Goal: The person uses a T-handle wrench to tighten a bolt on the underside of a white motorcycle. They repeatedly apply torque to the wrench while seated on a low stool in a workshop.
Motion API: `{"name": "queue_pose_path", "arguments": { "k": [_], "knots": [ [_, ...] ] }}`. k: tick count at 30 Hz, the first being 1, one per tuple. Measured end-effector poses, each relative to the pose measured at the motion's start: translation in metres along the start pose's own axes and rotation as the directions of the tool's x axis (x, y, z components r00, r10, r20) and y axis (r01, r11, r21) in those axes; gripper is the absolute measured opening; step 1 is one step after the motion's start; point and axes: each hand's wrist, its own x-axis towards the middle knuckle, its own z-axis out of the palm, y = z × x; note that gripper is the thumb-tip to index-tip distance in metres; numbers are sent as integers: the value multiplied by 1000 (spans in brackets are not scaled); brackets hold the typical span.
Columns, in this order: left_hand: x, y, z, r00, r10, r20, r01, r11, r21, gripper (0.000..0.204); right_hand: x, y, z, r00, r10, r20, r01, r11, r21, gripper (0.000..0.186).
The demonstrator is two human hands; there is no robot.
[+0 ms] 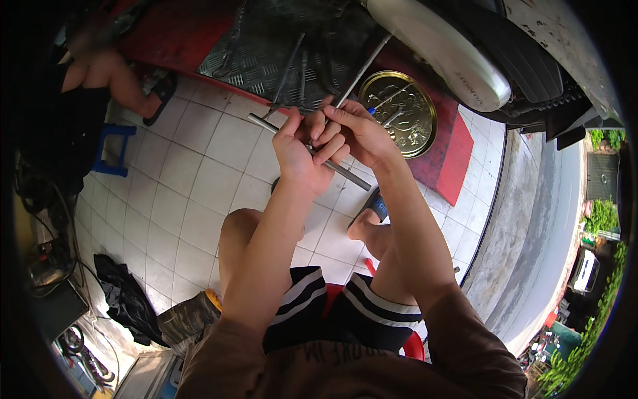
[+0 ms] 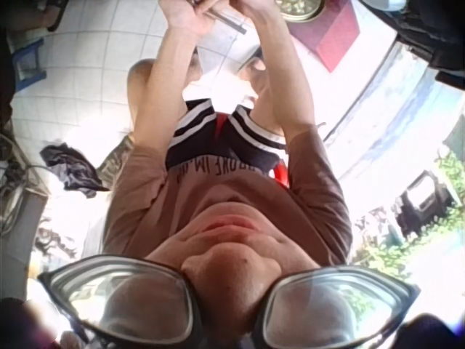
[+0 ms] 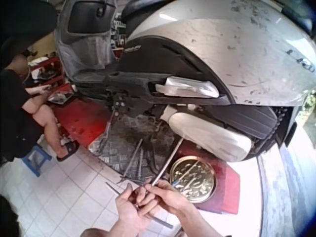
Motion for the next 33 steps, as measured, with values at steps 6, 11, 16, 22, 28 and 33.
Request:
{"name": "queue_pose_path", "arguments": {
  "k": [6,11,16,22,28,33],
  "knots": [
    [-2,22,8,941,254,-223,-87,821,565,40,8,1,-11,997,-35,67,38,999,-38,18],
    [-4,25,-28,546,838,-5,-161,110,981,47,12,6,-11,999,-37,39,41,994,-104,17],
    [-28,12,-41,552,795,252,100,-363,926,39,9,8,-9,998,-56,13,57,995,-78,20],
    [-81,-32,-7,986,147,80,-98,120,988,47,-5,-7,-12,992,-122,10,122,993,0,25],
    [-96,-22,38,855,401,329,-235,-266,935,69,-16,-14,-16,990,-136,30,130,981,143,26],
    [-67,0,-10,753,525,397,-147,-453,879,37,-13,-11,-7,990,-138,3,136,977,163,25]
  ]
}}
